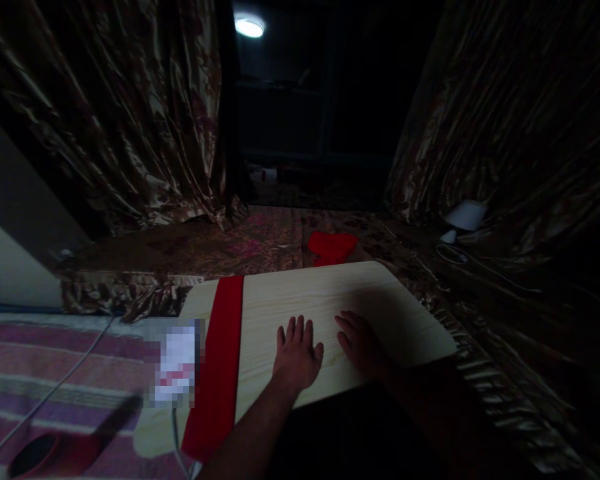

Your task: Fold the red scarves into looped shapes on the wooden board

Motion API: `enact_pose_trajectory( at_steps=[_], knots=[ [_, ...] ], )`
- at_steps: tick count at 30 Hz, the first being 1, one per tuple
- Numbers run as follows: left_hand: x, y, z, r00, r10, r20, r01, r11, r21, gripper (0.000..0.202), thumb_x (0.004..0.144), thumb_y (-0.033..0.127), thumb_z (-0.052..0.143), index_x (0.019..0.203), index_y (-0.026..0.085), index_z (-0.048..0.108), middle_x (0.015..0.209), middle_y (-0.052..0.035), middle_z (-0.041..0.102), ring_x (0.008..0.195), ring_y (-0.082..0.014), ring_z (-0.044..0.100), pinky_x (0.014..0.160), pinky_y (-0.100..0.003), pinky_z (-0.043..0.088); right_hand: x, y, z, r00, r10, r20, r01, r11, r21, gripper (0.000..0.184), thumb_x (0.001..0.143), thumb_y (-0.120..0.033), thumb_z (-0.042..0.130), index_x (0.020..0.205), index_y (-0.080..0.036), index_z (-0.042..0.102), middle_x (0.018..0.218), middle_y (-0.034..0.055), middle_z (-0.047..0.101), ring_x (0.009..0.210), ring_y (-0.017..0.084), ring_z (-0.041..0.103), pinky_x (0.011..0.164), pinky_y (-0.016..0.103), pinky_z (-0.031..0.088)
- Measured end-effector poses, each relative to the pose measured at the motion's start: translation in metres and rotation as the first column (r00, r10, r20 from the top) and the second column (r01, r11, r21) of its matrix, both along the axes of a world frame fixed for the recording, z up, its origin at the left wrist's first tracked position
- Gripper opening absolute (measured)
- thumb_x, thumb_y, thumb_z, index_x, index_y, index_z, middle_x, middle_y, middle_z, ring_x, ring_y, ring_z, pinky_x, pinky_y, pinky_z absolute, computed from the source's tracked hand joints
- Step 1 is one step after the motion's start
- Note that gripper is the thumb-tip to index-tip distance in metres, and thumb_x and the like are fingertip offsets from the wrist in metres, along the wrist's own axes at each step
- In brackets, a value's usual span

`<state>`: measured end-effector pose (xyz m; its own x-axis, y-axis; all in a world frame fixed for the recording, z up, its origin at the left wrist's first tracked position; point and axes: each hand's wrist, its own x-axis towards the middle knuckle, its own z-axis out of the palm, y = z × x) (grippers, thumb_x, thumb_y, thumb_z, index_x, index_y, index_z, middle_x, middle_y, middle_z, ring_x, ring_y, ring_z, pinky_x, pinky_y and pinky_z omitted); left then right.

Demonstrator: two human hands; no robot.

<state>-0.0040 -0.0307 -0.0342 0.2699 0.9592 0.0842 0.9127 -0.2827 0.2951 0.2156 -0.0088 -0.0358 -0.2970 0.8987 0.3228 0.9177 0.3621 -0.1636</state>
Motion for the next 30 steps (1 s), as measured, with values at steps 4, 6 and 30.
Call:
enact_pose_trajectory(
  at_steps=[4,6,30],
  knots=[
    [-0.002,0.0,-0.001,0.999,-0.019,0.028,0.019,1.0,0.003,0.075,0.098,0.058,0.021,0.159,0.016,0.032,0.167,-0.0136,0.021,0.155,-0.0357,0.012,0.123,-0.061,0.01,-0.002,0.002,0.002,0.997,-0.035,0.062,0.038,0.998,-0.046,0.049,0.099,-0.033,0.043,0.143,-0.018,0.057,0.15,0.0105,0.052,0.142,0.025,0.041,0.121,0.045,0.027],
    [-0.003,0.0,-0.002,0.999,-0.02,0.037,0.02,1.0,0.01,0.074,0.098,0.058,0.022,0.159,0.017,0.033,0.167,-0.0133,0.022,0.155,-0.0359,0.013,0.122,-0.062,0.01,-0.005,0.004,0.004,0.991,-0.059,0.117,0.068,0.995,-0.077,0.052,0.099,-0.036,0.042,0.147,-0.018,0.052,0.155,0.0104,0.046,0.145,0.026,0.036,0.121,0.047,0.023],
    [0.0,-0.015,0.013,0.998,0.056,0.032,-0.06,0.988,0.14,0.052,0.097,0.045,0.042,0.142,0.021,0.053,0.153,-0.0116,0.049,0.144,-0.0295,0.036,0.119,-0.051,0.025,-0.009,0.02,0.002,0.978,-0.122,0.168,0.163,0.951,-0.261,0.065,0.102,-0.053,0.028,0.16,-0.025,0.028,0.168,0.007,0.022,0.154,0.03,0.016,0.121,0.057,0.012]
  ],
)
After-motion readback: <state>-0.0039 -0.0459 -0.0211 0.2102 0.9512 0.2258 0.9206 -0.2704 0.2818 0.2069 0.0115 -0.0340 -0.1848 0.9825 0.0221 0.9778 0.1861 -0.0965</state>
